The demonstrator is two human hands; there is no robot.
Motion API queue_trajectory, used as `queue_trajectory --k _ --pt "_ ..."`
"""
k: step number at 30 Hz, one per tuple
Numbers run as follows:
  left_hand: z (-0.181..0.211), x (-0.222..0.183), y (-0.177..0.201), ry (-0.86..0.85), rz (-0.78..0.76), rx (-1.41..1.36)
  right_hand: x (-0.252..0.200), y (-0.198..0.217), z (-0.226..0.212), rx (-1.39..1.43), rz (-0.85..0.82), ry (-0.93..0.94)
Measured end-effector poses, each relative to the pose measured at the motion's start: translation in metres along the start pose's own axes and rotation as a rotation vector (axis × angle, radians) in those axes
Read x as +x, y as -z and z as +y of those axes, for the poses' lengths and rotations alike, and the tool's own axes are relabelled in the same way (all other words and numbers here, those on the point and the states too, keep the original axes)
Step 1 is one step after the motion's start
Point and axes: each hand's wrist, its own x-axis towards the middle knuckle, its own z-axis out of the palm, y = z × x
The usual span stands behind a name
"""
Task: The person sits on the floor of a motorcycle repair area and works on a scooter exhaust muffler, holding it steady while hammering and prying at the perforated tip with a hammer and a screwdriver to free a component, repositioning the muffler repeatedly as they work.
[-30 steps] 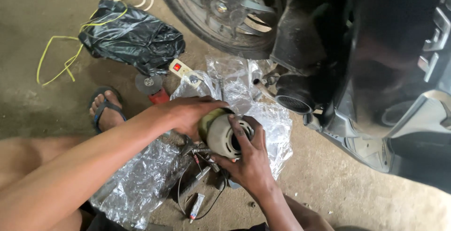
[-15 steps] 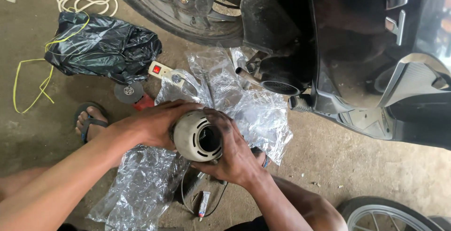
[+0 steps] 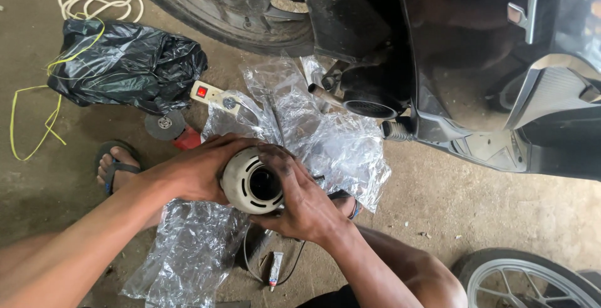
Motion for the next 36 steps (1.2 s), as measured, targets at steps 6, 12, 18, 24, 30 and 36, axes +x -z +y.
queue_trajectory --k 6,12,18,24,30,36 --pt "-0.003 -0.003 0.000 0.044 -0.001 -0.002 0.004 -0.001 -0.003 -0.017 0.013 0.005" --pt "-0.011 0.001 -0.003 -0.059 0.027 -0.031 -0.004 -0.004 0.007 0.001 0.032 0.023" --pt "-0.011 0.002 -0.006 -0.128 0.040 -0.059 -0.006 -0.004 0.012 0.005 0.032 0.036" --pt "-0.037 0.018 -0.019 -0.308 0.108 -0.075 -0.003 -0.002 0.014 0.002 0.039 0.041" --pt "-0.016 0.006 -0.007 -0.265 0.108 -0.100 0.001 0.003 0.006 0.018 0.017 -0.052" --pt "-0.007 0.000 0.002 -0.203 0.090 -0.066 -0.008 -0.003 0.018 -0.008 0.001 -0.126"
